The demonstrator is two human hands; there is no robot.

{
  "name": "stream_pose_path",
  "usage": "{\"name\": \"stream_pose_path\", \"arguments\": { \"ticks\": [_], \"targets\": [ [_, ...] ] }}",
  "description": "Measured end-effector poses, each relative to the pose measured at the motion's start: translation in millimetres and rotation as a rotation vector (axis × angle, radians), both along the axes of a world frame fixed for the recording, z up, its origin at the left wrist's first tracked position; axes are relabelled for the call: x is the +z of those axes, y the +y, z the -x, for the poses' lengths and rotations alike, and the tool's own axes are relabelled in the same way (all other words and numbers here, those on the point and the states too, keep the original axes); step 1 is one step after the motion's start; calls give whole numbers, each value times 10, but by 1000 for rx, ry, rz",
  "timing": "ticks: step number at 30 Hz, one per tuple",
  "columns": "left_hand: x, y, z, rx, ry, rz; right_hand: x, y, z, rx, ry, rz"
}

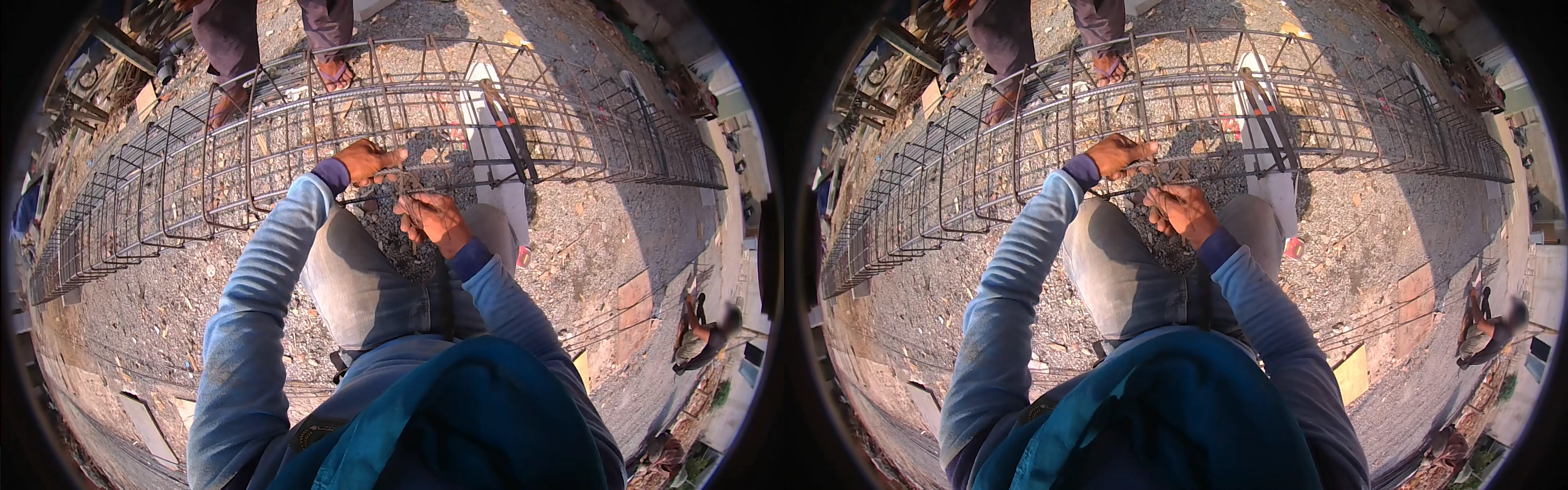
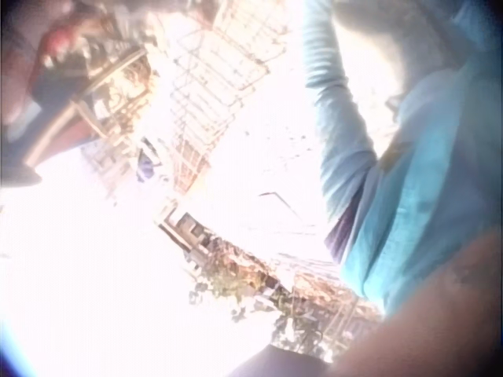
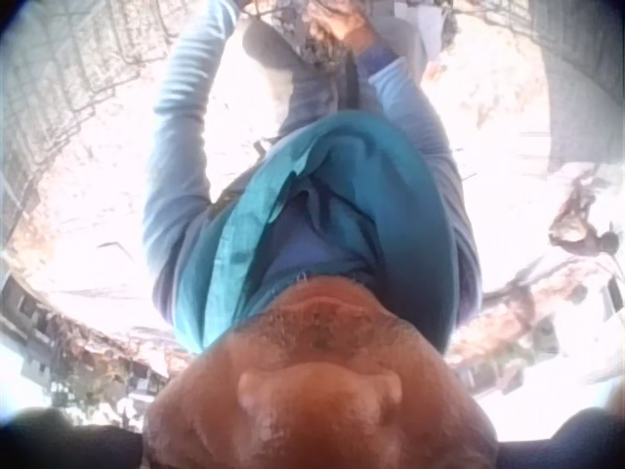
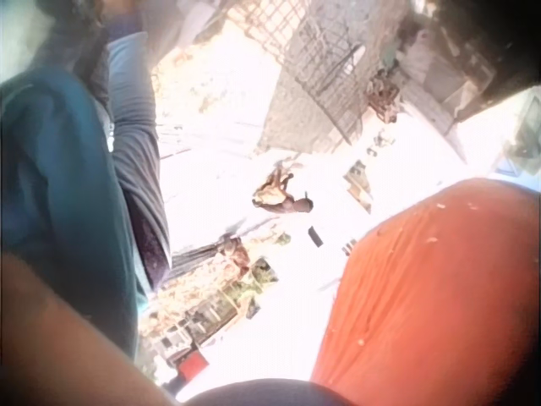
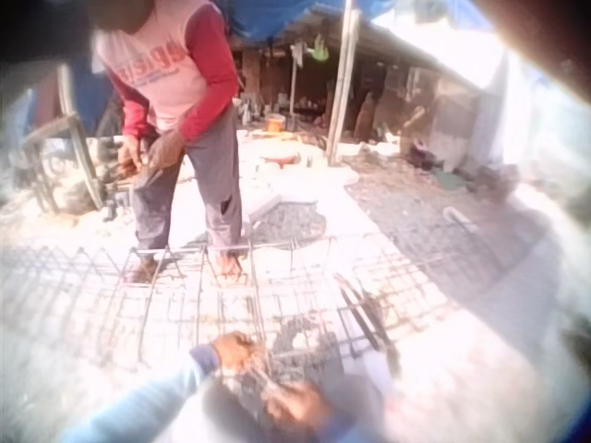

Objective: The person uses pliers to twist and cut thin wire around metal bars to secure them into a rectangular cage structure.

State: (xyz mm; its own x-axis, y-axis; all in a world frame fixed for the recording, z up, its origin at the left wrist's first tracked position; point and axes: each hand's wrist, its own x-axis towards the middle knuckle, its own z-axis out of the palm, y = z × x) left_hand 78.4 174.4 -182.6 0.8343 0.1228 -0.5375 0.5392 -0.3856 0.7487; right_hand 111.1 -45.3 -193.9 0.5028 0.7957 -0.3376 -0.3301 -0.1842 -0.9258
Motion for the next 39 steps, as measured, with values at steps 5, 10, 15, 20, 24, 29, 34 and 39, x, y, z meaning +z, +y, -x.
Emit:
{"name": "stream_pose_path", "arguments": {
  "ticks": [5, 10, 15, 20, 24, 29, 34, 39],
  "targets": [
    [-71, 13, -34, -2, -7, 74, 125, -397, -663, -161, -1053, 348],
    [-195, 20, -52, 0, -10, -24, 265, -399, -1458, -355, -1706, 626],
    [-140, -10, -55, -68, -78, -123, 475, -163, -1799, 34, -1322, 1076],
    [-226, 54, -16, -94, -177, -128, 398, -231, -1847, -66, -1386, 1046],
    [-172, 8, -36, -46, -75, -97, 345, -263, -1941, -5, -1279, 1098],
    [-249, 65, 8, -36, -103, -72, 373, -326, -1740, 21, -1376, 1070],
    [-177, -17, -60, -51, -93, -58, 200, -625, -1724, -307, -1466, 777],
    [-184, 18, -28, -52, -98, -43, 666, -902, -891, -784, -1002, -245]
  ]
}}
